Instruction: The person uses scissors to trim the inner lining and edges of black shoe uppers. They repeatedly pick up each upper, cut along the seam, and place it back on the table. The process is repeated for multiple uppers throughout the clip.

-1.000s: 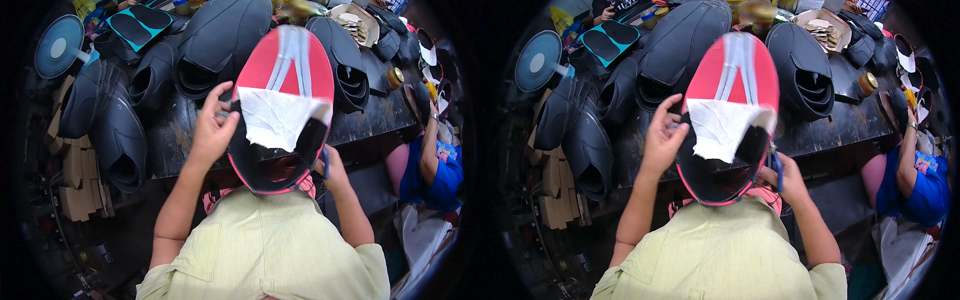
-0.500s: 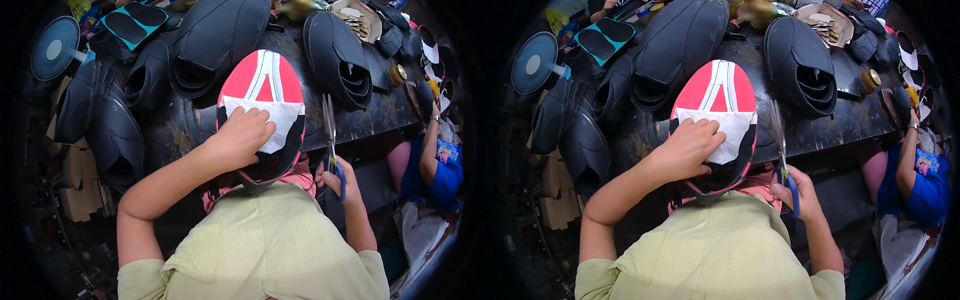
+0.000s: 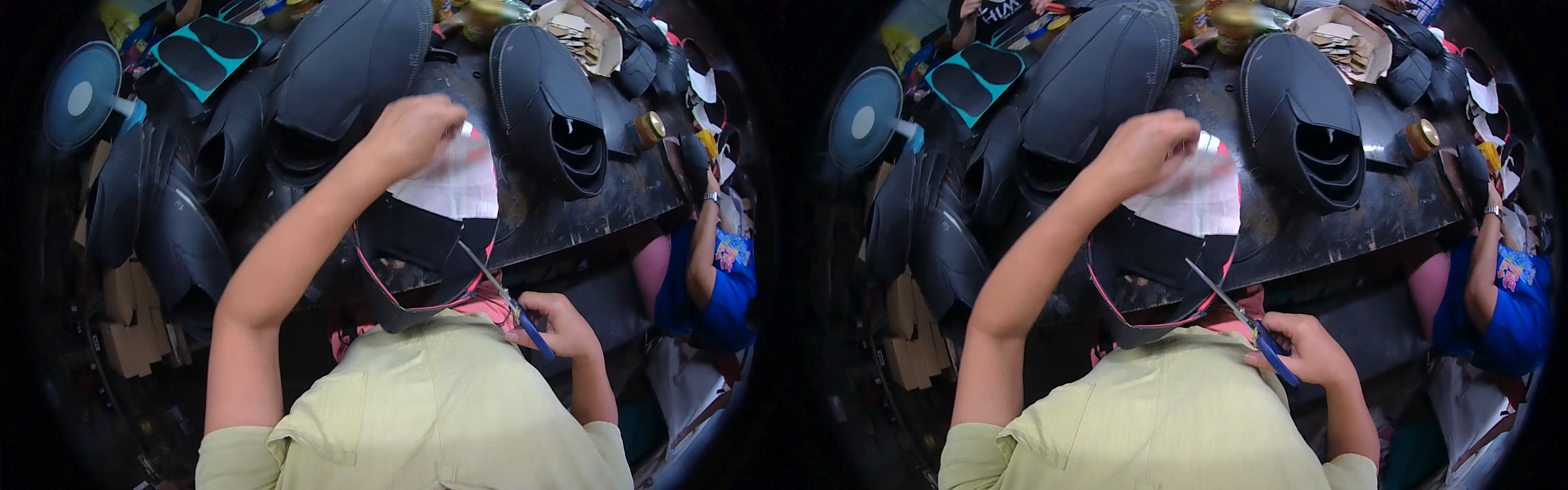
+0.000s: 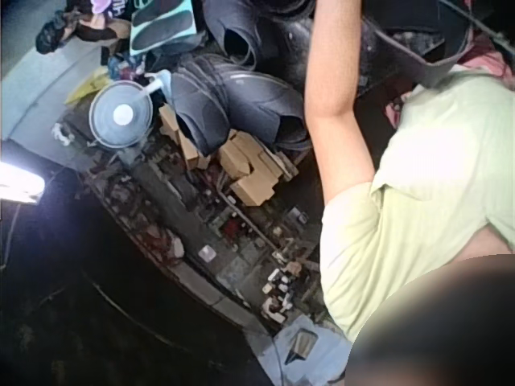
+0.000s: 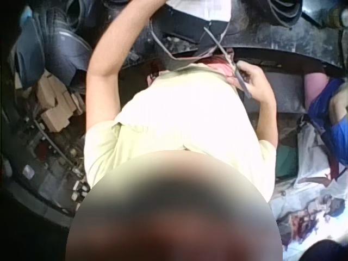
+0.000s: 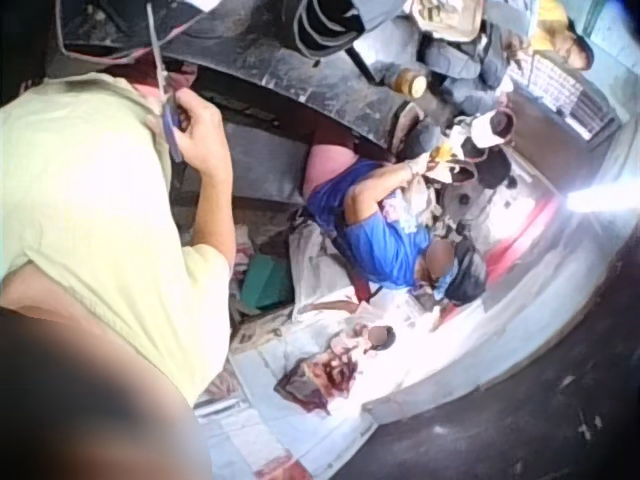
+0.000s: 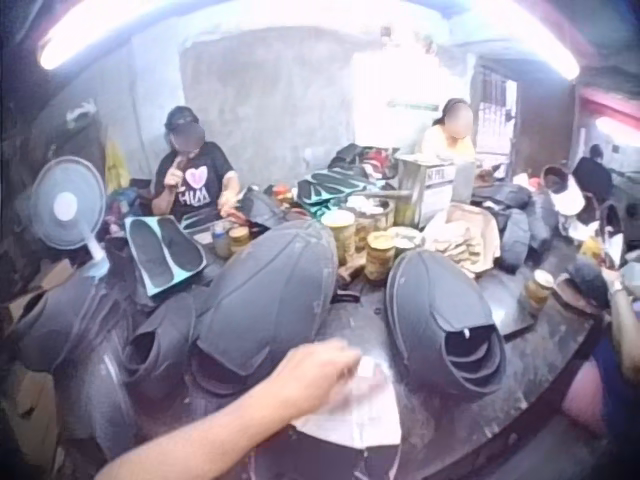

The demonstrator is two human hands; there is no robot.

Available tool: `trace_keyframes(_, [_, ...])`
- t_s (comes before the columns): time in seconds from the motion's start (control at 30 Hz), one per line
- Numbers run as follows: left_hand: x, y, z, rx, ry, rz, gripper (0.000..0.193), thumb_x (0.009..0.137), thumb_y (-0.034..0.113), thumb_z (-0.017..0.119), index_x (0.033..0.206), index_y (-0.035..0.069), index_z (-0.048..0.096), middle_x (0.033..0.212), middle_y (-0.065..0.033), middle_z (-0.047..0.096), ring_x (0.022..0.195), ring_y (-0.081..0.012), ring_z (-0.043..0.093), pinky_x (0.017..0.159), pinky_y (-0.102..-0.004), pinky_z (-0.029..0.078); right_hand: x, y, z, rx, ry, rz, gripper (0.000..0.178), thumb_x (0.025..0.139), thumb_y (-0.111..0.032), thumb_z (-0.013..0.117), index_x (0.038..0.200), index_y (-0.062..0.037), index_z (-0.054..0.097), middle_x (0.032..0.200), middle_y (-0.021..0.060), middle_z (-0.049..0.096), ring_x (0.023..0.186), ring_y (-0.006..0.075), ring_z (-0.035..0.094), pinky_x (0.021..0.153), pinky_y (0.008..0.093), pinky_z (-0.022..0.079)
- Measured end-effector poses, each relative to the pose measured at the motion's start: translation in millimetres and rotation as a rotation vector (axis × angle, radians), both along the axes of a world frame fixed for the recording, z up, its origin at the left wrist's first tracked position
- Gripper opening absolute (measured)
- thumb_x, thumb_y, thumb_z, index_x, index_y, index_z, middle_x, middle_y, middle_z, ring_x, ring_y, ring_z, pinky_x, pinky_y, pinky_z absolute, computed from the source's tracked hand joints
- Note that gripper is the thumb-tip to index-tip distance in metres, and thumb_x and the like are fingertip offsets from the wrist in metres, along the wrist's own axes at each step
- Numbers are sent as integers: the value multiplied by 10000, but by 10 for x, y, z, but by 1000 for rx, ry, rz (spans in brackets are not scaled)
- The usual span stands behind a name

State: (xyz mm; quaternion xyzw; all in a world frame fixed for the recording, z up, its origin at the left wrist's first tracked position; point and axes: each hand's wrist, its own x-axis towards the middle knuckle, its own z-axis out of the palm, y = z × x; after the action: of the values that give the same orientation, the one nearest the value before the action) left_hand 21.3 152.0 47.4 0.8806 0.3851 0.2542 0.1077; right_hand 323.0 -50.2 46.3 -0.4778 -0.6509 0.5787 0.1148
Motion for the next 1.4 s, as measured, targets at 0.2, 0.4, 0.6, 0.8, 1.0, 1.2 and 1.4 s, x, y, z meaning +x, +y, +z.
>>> trace_keyframes(0.2, [-307,-746,13,-498,174,-236,110,754,62,711,851,42,665,898,-128,665,898,-338,661,818,-433,511,84,43,-62,-3,98,-250,303,825,-209,853,809,-20,616,682,-5,525,633,60,475,565,258,388])
trace_keyframes(0.4, [-367,-1017,-9,-543,219,-306,137,725,52,727,842,41,657,909,-109,657,917,-341,656,819,-442,510,-62,409,23,530,-413,-246,385,817,-307,839,809,-11,593,704,164,602,596,347,591,577,408,467])
trace_keyframes(0.6, [-341,-1132,-18,-421,286,-345,150,731,59,734,871,49,682,898,-103,638,937,-319,645,828,-431,500,-248,730,105,769,-570,-122,421,857,-386,783,857,-12,590,759,186,641,701,395,652,640,456,500])
trace_keyframes(0.8, [-350,-1133,-27,-488,228,-322,139,742,60,721,870,49,667,901,-112,629,930,-325,641,812,-442,495,-372,842,81,754,-646,-123,426,872,-404,770,824,-14,606,740,182,654,702,386,669,644,462,512])
trace_keyframes(1.0, [-309,-627,8,-320,-189,-29,129,834,61,681,931,-12,637,859,-182,668,775,-312,674,705,-388,525,-297,654,213,208,-188,-351,253,948,-174,738,845,-7,579,679,6,525,646,33,522,574,243,437])
trace_keyframes(1.2, [-62,3,-118,-228,-256,211,199,902,24,671,1098,-6,664,953,-157,688,881,-252,707,806,-337,550,-188,220,272,-297,193,-147,272,1002,-256,696,919,-8,622,751,-5,598,677,48,585,609,223,490])
trace_keyframes(1.4, [-147,-812,261,-156,-378,78,268,859,-27,680,1118,39,690,1128,-117,678,1008,-279,675,938,-390,517,-68,16,18,-487,138,-310,355,1034,-356,645,880,-36,639,745,32,635,642,98,605,617,248,502])
